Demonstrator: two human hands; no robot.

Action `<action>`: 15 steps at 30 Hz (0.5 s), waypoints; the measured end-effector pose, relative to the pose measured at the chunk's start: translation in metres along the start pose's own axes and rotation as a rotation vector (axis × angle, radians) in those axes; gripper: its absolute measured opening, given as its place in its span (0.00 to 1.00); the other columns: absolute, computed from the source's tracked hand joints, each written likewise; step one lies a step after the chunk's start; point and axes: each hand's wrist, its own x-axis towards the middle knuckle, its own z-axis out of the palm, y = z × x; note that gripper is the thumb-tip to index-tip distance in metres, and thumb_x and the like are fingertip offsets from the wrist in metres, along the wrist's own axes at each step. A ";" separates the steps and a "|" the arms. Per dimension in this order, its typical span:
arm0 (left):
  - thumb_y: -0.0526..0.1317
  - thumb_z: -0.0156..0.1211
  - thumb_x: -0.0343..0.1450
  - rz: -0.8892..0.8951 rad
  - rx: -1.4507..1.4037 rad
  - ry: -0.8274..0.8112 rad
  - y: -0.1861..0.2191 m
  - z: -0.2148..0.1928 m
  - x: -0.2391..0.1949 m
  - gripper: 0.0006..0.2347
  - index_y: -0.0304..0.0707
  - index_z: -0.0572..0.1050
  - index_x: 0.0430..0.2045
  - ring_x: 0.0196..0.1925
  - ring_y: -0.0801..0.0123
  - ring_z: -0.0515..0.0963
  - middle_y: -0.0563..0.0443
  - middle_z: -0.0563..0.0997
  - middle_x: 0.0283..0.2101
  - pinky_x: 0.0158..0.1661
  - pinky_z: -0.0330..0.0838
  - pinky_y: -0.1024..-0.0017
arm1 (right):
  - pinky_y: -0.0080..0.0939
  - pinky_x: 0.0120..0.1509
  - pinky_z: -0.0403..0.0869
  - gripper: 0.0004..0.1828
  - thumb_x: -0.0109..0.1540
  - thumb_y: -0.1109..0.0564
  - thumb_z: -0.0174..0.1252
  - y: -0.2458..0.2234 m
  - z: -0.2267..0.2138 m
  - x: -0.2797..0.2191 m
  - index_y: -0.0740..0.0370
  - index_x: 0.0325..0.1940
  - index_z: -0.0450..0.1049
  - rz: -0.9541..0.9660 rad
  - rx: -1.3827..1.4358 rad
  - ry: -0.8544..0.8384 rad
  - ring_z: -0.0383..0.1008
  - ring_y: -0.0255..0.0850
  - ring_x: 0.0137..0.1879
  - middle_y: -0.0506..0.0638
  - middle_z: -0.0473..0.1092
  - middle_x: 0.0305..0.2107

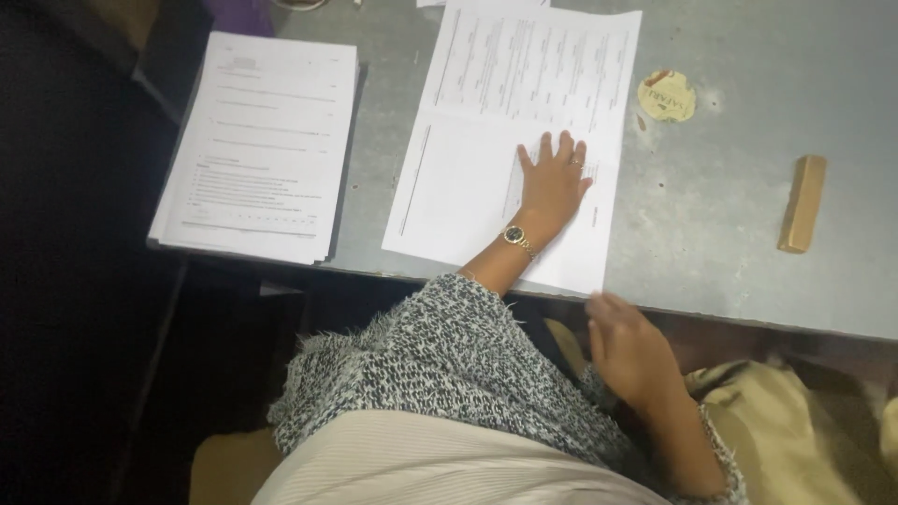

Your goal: Inspecting printed document pages by flipping through them on a table.

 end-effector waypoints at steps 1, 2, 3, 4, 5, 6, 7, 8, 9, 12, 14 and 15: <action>0.50 0.45 0.78 0.010 0.003 0.004 0.000 -0.002 -0.005 0.23 0.43 0.62 0.68 0.75 0.41 0.56 0.41 0.60 0.72 0.65 0.51 0.27 | 0.46 0.74 0.69 0.21 0.67 0.49 0.49 -0.001 -0.017 0.000 0.58 0.59 0.77 0.007 -0.001 0.009 0.75 0.49 0.65 0.56 0.76 0.54; 0.51 0.46 0.78 0.011 0.004 0.006 0.000 -0.005 -0.008 0.24 0.43 0.62 0.69 0.75 0.41 0.55 0.41 0.60 0.72 0.66 0.50 0.28 | 0.52 0.69 0.72 0.19 0.65 0.46 0.53 -0.001 -0.034 0.001 0.57 0.52 0.81 0.079 0.078 0.032 0.76 0.52 0.61 0.58 0.78 0.48; 0.53 0.46 0.78 0.011 0.004 0.008 0.000 -0.007 -0.012 0.24 0.43 0.62 0.69 0.75 0.42 0.55 0.42 0.60 0.72 0.66 0.49 0.29 | 0.58 0.65 0.74 0.18 0.64 0.44 0.57 -0.002 -0.052 0.001 0.56 0.45 0.84 0.150 0.158 0.055 0.77 0.56 0.58 0.60 0.80 0.42; 0.53 0.46 0.78 0.019 0.004 0.013 -0.002 0.006 -0.016 0.24 0.43 0.62 0.69 0.75 0.42 0.55 0.42 0.60 0.72 0.66 0.49 0.29 | 0.58 0.65 0.74 0.18 0.64 0.44 0.57 0.017 -0.060 0.010 0.56 0.45 0.84 0.154 0.155 0.062 0.77 0.56 0.58 0.60 0.80 0.42; 0.55 0.42 0.77 0.021 0.075 0.070 -0.003 0.020 -0.019 0.26 0.45 0.59 0.69 0.75 0.44 0.54 0.44 0.58 0.73 0.65 0.50 0.31 | 0.57 0.66 0.71 0.16 0.69 0.52 0.55 0.035 -0.069 0.019 0.66 0.49 0.81 0.129 0.130 0.315 0.76 0.58 0.57 0.63 0.78 0.45; 0.58 0.38 0.77 0.025 0.145 0.128 -0.004 0.034 -0.022 0.27 0.47 0.55 0.70 0.75 0.45 0.53 0.47 0.56 0.74 0.65 0.52 0.33 | 0.55 0.68 0.68 0.14 0.74 0.60 0.52 0.054 -0.078 0.027 0.75 0.53 0.78 0.103 0.099 0.568 0.74 0.60 0.56 0.66 0.76 0.49; 0.58 0.38 0.77 0.033 0.144 0.135 -0.002 0.033 -0.031 0.27 0.47 0.55 0.70 0.75 0.45 0.53 0.47 0.56 0.74 0.65 0.52 0.33 | 0.55 0.68 0.68 0.14 0.74 0.60 0.52 0.058 -0.096 0.040 0.75 0.53 0.78 0.107 0.093 0.576 0.74 0.60 0.56 0.66 0.76 0.49; 0.57 0.37 0.77 0.052 0.113 0.157 -0.004 0.031 -0.041 0.27 0.47 0.55 0.70 0.75 0.45 0.54 0.46 0.55 0.74 0.65 0.49 0.33 | 0.63 0.72 0.58 0.19 0.71 0.57 0.56 0.059 -0.112 0.053 0.74 0.62 0.69 0.414 0.099 0.496 0.57 0.64 0.66 0.70 0.63 0.60; 0.56 0.36 0.77 0.071 0.083 0.179 -0.007 0.029 -0.051 0.27 0.47 0.55 0.71 0.75 0.44 0.54 0.45 0.55 0.74 0.66 0.47 0.33 | 0.70 0.76 0.48 0.31 0.69 0.55 0.59 0.060 -0.128 0.067 0.74 0.72 0.60 0.717 0.109 0.403 0.40 0.69 0.76 0.74 0.49 0.72; 0.54 0.44 0.76 0.089 0.008 0.333 -0.008 0.038 -0.058 0.26 0.45 0.62 0.68 0.73 0.44 0.58 0.43 0.60 0.72 0.65 0.51 0.31 | 0.74 0.66 0.60 0.41 0.66 0.57 0.72 0.196 -0.049 0.094 0.75 0.75 0.58 0.517 -0.160 0.618 0.59 0.81 0.66 0.88 0.58 0.63; 0.55 0.42 0.76 0.077 0.029 0.302 -0.006 0.032 -0.057 0.26 0.46 0.61 0.68 0.73 0.43 0.57 0.43 0.60 0.72 0.65 0.50 0.31 | 0.61 0.50 0.65 0.30 0.62 0.61 0.71 0.230 -0.032 0.110 0.68 0.66 0.67 0.506 -0.328 0.673 0.61 0.66 0.52 0.71 0.68 0.52; 0.56 0.41 0.76 0.070 0.048 0.264 -0.005 0.030 -0.057 0.26 0.48 0.60 0.69 0.73 0.43 0.57 0.43 0.60 0.72 0.65 0.49 0.31 | 0.48 0.34 0.69 0.22 0.59 0.65 0.69 0.247 -0.024 0.119 0.62 0.57 0.77 0.501 -0.496 0.724 0.64 0.50 0.38 0.53 0.77 0.40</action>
